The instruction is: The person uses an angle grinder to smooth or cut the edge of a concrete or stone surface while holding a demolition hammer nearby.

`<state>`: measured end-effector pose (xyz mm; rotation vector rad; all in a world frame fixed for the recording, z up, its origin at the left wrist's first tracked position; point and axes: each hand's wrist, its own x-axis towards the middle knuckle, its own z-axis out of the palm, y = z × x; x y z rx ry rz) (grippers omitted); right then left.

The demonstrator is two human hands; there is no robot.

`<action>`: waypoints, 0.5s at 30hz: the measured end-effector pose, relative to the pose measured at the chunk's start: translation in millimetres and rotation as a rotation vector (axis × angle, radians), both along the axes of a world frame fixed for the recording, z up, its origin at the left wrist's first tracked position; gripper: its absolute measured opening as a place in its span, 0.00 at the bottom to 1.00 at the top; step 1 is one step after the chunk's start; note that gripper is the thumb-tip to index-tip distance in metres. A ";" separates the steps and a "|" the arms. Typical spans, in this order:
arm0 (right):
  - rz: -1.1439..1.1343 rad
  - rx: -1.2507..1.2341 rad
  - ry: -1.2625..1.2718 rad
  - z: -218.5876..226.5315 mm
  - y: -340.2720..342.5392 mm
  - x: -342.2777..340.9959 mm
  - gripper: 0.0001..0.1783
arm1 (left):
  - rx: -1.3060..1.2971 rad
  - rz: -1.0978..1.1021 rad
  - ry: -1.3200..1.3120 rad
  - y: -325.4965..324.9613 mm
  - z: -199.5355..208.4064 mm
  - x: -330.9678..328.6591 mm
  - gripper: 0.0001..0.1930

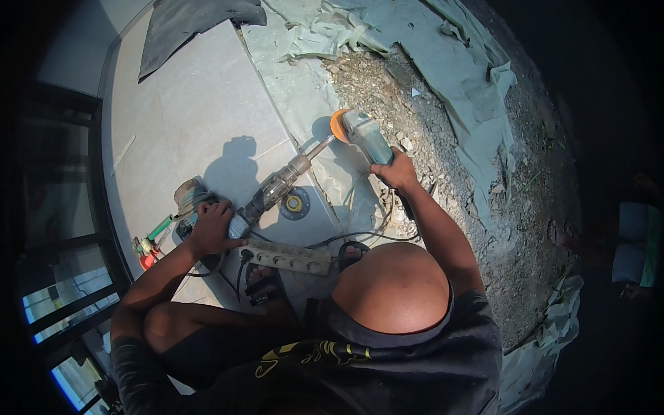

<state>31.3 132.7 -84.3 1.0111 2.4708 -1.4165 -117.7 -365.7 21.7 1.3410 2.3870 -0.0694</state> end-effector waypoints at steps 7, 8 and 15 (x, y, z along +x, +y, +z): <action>0.013 0.031 -0.008 -4.8 2.9 2.5 0.42 | -0.005 0.003 0.004 1.4 -1.0 0.0 0.46; 0.015 0.024 0.004 -8.9 4.7 4.5 0.42 | -0.003 -0.001 0.003 2.4 -1.6 -0.3 0.46; -0.007 0.005 0.008 -15.8 -0.7 7.5 0.43 | 0.038 0.004 0.004 0.8 0.4 0.9 0.43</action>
